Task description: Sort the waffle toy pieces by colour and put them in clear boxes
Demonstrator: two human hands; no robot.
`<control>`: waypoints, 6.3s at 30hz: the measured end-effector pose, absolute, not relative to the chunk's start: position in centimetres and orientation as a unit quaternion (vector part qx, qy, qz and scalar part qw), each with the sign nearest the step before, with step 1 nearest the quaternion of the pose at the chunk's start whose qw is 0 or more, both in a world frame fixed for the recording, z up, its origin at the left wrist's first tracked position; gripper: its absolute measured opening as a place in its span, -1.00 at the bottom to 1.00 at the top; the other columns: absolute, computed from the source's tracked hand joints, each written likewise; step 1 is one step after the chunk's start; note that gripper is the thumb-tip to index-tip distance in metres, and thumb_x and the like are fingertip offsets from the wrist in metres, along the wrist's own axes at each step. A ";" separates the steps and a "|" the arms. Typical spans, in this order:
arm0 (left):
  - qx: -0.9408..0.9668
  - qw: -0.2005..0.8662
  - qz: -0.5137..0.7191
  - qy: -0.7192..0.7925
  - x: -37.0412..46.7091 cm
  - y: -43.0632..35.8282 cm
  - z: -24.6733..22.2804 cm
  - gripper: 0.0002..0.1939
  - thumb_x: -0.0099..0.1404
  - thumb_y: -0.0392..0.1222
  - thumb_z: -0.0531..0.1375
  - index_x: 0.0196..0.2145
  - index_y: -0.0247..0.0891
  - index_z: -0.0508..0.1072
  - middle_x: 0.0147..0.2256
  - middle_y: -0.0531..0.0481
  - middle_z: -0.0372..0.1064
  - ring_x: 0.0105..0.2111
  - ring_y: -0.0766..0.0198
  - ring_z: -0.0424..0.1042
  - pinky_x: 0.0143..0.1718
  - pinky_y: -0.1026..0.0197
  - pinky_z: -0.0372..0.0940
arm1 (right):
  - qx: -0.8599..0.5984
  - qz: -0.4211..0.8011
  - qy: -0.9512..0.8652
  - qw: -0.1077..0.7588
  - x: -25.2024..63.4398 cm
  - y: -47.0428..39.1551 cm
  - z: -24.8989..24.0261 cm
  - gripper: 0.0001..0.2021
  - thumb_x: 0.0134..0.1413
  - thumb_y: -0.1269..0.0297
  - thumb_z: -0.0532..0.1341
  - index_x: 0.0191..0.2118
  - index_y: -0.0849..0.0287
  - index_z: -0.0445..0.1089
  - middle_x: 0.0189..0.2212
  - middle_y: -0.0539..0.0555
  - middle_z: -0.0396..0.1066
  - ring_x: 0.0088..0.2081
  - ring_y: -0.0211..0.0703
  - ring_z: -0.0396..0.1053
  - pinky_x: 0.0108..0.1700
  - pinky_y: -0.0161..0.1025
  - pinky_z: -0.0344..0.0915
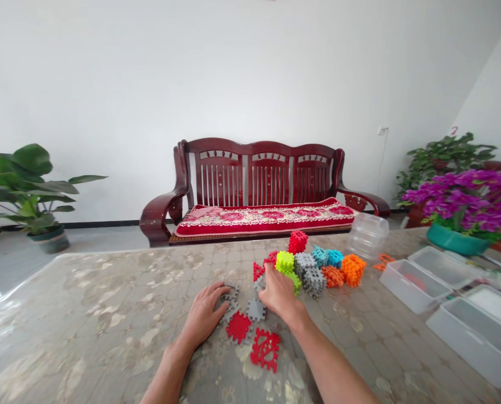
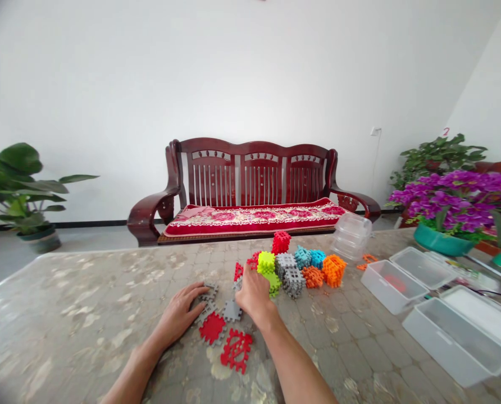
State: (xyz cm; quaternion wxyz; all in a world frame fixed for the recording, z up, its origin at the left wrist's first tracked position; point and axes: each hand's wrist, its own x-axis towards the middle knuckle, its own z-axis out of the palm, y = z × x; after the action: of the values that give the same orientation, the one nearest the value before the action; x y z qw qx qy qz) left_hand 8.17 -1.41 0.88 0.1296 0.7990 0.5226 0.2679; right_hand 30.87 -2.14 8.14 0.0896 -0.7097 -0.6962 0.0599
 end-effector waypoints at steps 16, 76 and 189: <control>0.801 0.131 0.259 0.524 8.2 -1.2 0.7 -0.66 0.28 -0.16 0.12 -0.01 -0.09 0.51 0.13 -0.07 0.38 0.14 0.08 0.34 0.20 -0.08 0.19 | -0.842 0.029 -0.534 0.072 43.9 -5.0 13.0 -0.48 0.07 0.19 0.11 0.17 0.21 0.18 -0.06 0.27 0.49 -0.05 0.16 0.46 -0.18 -0.10 0.29; 0.797 0.127 0.274 0.523 8.4 -1.7 1.3 -0.69 0.27 -0.14 0.15 -0.04 -0.08 0.53 0.10 -0.06 0.41 0.11 0.08 0.36 0.18 -0.05 0.22 | -0.632 0.014 -0.718 0.290 38.9 -5.7 8.3 -0.75 0.15 0.26 0.17 -0.06 0.09 0.47 -0.09 0.08 0.50 -0.03 -0.08 0.38 0.06 -0.19 0.24; 0.759 0.223 0.338 0.510 9.0 -1.2 0.7 -0.67 0.27 -0.16 0.08 -0.07 -0.18 0.51 -0.08 -0.07 0.53 -0.05 0.13 0.47 0.07 0.05 0.34 | -0.770 0.014 -0.594 0.230 46.8 -4.2 9.0 -0.44 0.04 0.15 0.23 0.18 0.18 0.27 -0.03 0.22 0.48 -0.01 0.06 0.42 -0.03 -0.11 0.28</control>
State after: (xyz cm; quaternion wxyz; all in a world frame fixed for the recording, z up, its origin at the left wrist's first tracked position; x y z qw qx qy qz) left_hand 8.98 -1.22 0.69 0.2228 0.7593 0.5097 0.3377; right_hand 46.82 -4.17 8.96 0.2301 -0.7703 -0.5945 0.0143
